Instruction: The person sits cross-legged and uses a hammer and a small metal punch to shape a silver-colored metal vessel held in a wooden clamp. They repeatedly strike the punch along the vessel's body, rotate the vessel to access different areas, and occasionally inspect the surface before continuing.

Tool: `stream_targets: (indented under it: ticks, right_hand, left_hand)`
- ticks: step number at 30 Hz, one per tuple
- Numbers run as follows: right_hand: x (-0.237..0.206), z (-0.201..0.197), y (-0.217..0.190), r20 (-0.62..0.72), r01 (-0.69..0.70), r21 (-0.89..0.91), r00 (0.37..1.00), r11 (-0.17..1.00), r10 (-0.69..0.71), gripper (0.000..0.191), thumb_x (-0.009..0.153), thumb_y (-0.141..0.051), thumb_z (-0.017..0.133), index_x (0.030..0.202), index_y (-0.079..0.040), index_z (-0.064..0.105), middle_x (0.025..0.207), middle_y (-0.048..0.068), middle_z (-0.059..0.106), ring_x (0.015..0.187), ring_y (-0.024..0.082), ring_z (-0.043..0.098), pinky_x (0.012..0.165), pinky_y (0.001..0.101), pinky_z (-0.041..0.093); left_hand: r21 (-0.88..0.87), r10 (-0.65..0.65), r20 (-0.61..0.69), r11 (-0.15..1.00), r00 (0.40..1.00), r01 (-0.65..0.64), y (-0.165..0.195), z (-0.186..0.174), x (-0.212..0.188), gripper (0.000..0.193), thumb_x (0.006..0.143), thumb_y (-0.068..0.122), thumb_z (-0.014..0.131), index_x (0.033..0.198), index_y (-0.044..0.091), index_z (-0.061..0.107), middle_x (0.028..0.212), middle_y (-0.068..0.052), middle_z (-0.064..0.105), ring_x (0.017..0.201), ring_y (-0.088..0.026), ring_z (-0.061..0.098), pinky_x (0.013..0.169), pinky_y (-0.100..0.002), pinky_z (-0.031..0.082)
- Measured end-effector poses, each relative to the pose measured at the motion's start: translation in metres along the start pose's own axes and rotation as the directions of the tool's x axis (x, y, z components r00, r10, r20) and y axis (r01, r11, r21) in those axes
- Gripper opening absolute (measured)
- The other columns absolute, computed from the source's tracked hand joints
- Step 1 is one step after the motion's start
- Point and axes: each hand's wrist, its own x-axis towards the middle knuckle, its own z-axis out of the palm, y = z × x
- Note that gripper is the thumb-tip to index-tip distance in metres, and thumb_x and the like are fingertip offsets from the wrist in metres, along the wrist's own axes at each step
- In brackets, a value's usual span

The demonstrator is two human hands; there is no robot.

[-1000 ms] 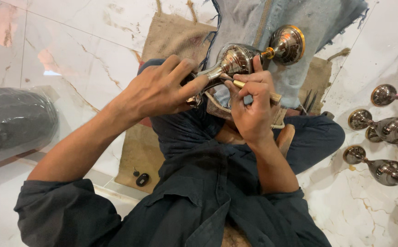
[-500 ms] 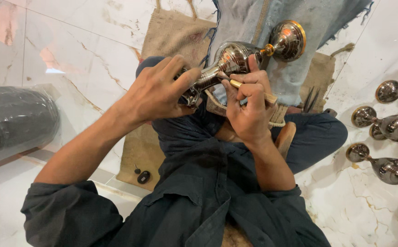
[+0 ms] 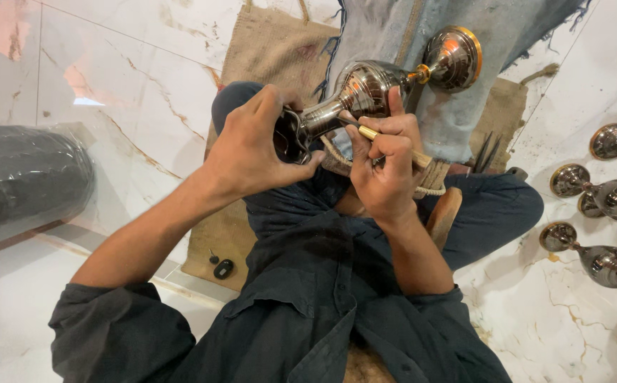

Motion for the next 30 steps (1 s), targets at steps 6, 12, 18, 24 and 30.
stream_targets:
  ticks: [6, 12, 18, 24, 30]
  right_hand:
    - [-0.004, 0.002, 0.003, -0.007, 0.017, 0.007, 1.0, 1.0, -0.017, 0.035, 0.099, 0.01, 0.073, 0.096, -0.004, 0.041, 0.101, 0.015, 0.065, 0.1, 0.025, 0.068, 0.127, 0.0562, 0.037]
    - [-0.013, 0.003, 0.004, -0.03, 0.032, 0.003, 0.999, 0.999, -0.032, 0.034, 0.1, 0.006, 0.071, 0.098, -0.004, 0.039, 0.101, 0.015, 0.065, 0.104, 0.027, 0.074, 0.128, 0.054, 0.037]
    - [-0.016, 0.004, 0.005, -0.082, -0.009, 0.097, 0.996, 0.995, 0.017, 0.036, 0.101, 0.005, 0.071, 0.099, -0.006, 0.037, 0.104, 0.014, 0.06, 0.106, 0.026, 0.075, 0.131, 0.0529, 0.034]
    - [-0.006, -0.005, 0.006, -0.035, 0.044, 0.013, 0.998, 0.999, -0.044, 0.037, 0.096, 0.009, 0.077, 0.093, -0.003, 0.042, 0.1, 0.017, 0.065, 0.094, 0.025, 0.066, 0.126, 0.0548, 0.04]
    - [0.002, -0.009, -0.001, 0.024, 0.004, -0.021, 1.0, 1.0, -0.003, 0.034, 0.096, 0.01, 0.078, 0.09, -0.002, 0.047, 0.097, 0.015, 0.065, 0.091, 0.024, 0.066, 0.125, 0.056, 0.042]
  left_hand:
    - [-0.136, -0.231, 0.062, 0.962, 0.971, 0.238, 0.01, 0.0, 0.002, 0.063, 0.079, 0.03, 0.09, 0.116, -0.003, 0.05, 0.089, -0.013, 0.068, 0.079, -0.021, 0.073, 0.072, -0.031, 0.06]
    - [-0.185, -0.352, 0.04, 0.917, 0.935, 0.353, 0.023, 0.0, 0.004, 0.067, 0.083, 0.035, 0.087, 0.122, -0.005, 0.051, 0.094, -0.014, 0.073, 0.085, -0.021, 0.076, 0.078, -0.032, 0.061]
    - [0.018, -0.014, -0.041, 1.0, 0.999, 0.015, 0.013, -0.002, 0.0, 0.097, 0.073, 0.055, 0.092, 0.131, -0.007, 0.045, 0.115, -0.023, 0.055, 0.108, -0.035, 0.063, 0.092, -0.041, 0.056]
    - [0.407, 0.328, 0.266, 0.814, 0.907, -0.414, -0.011, -0.018, 0.003, 0.056, 0.083, 0.026, 0.089, 0.129, 0.024, 0.057, 0.124, -0.014, 0.051, 0.107, -0.028, 0.063, 0.081, -0.031, 0.061]
    - [0.464, 0.404, 0.317, 0.723, 0.858, -0.512, -0.018, -0.023, 0.01, 0.055, 0.087, 0.037, 0.089, 0.124, 0.016, 0.054, 0.111, -0.009, 0.056, 0.094, -0.024, 0.063, 0.071, -0.032, 0.06]
